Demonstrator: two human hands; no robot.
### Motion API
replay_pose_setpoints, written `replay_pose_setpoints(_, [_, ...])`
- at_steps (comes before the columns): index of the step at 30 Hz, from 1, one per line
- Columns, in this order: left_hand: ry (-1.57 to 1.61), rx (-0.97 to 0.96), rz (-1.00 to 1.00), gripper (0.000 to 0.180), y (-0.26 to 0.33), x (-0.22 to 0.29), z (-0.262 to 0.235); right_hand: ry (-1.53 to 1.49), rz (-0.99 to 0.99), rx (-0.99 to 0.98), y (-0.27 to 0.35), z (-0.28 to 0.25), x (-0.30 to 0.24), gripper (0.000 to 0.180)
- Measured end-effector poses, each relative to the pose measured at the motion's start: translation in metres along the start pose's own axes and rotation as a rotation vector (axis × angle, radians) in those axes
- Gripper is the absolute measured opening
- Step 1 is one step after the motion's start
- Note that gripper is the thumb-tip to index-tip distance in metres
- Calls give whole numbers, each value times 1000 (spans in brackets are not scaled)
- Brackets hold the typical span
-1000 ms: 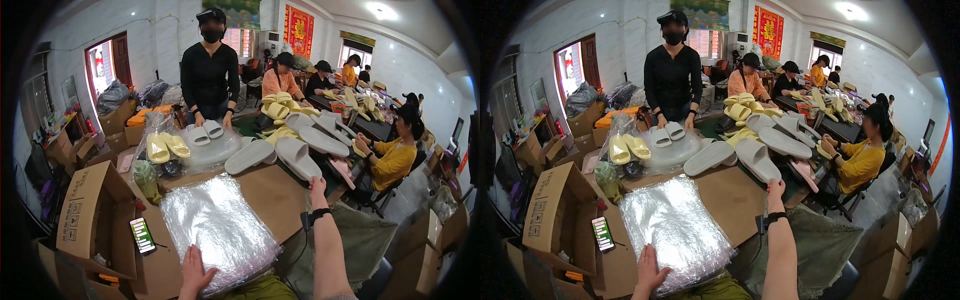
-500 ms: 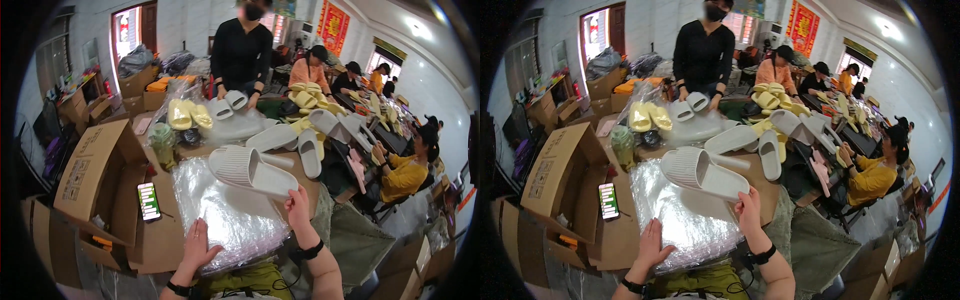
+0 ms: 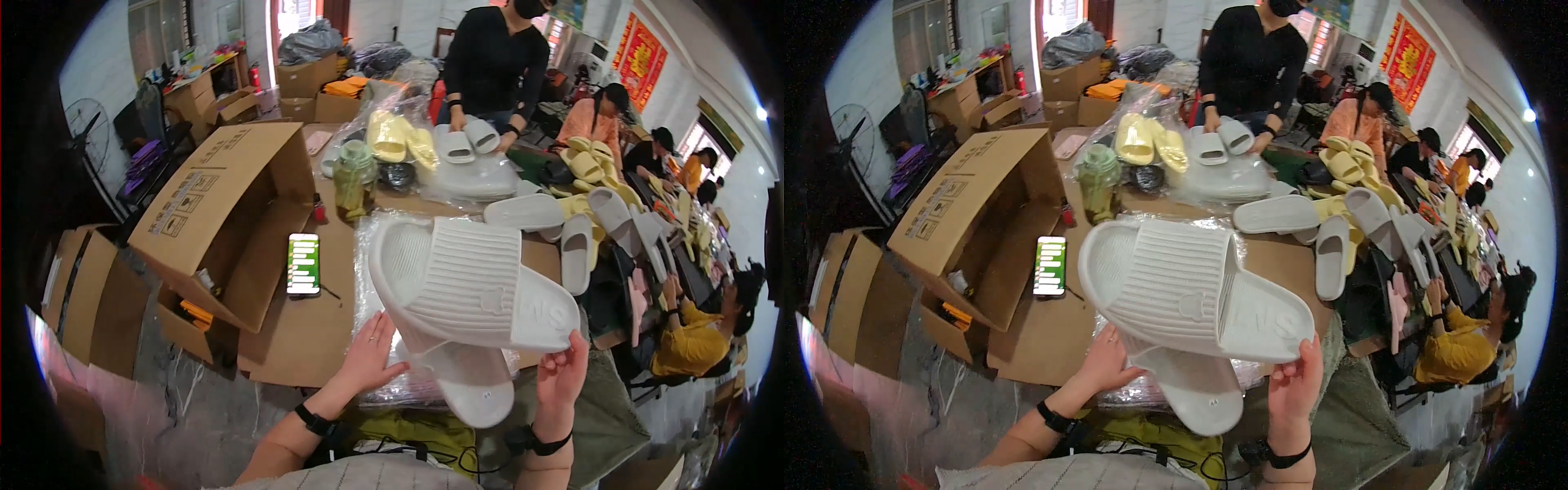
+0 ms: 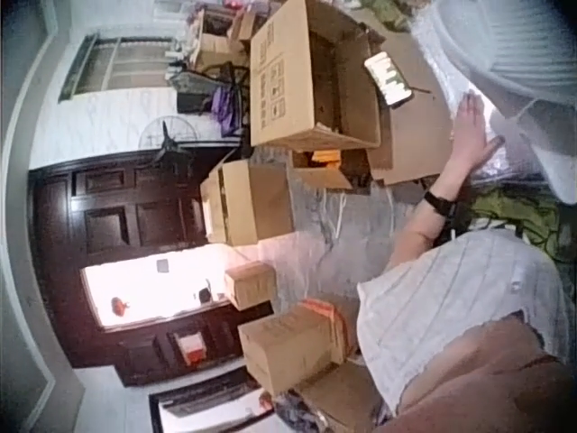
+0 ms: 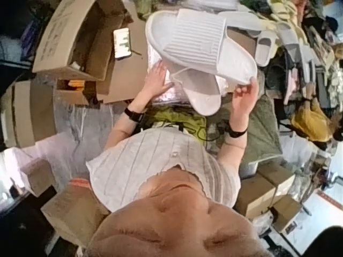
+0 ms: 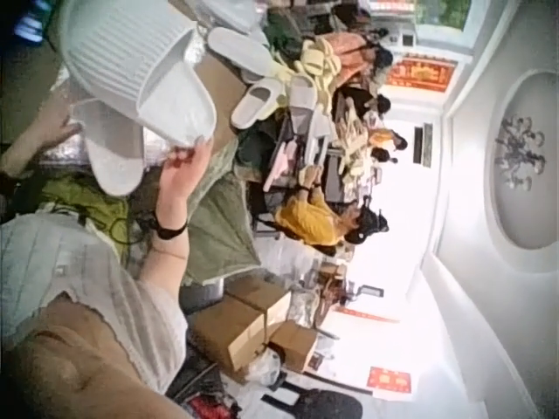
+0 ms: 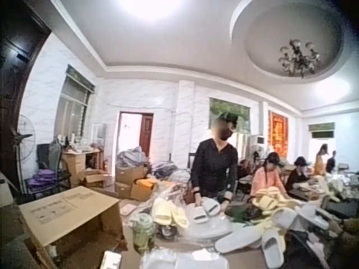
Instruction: Packing pairs of slippers into plastic bags at a factory or warehouse workstation.
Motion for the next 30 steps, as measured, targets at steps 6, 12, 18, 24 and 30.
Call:
replay_pose_setpoints(6, [25, -91, -9, 103, -5, 3, -7, -5, 62, 53, -3, -21, 25, 9])
replay_pose_setpoints(12, [102, 97, -5, 102, 1, 4, -9, 150, 45, 57, -6, -41, 57, 25])
replay_pose_setpoints(18, [63, 0, -18, 102, 1, 3, -1, 128, 448, 55, 25, -69, 113, 28])
replay_pose_setpoints(24, [205, 289, 56, 89, 0, -9, 44, 880, 789, -483, 74, -58, 149, 52])
replay_pose_setpoints(30, [50, 223, 12, 100, 0, -6, 44, 1424, 333, -623, 46, -18, 118, 37])
Point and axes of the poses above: each hand's wrist, its own y-axis away from the middle knuckle, its own z-axis out of the palm, x = y × z, the point moved 5 cm from there along -y, towards the middle knuckle, and after that the axes turned 15 degrees about -y, right-handed, at the moved point
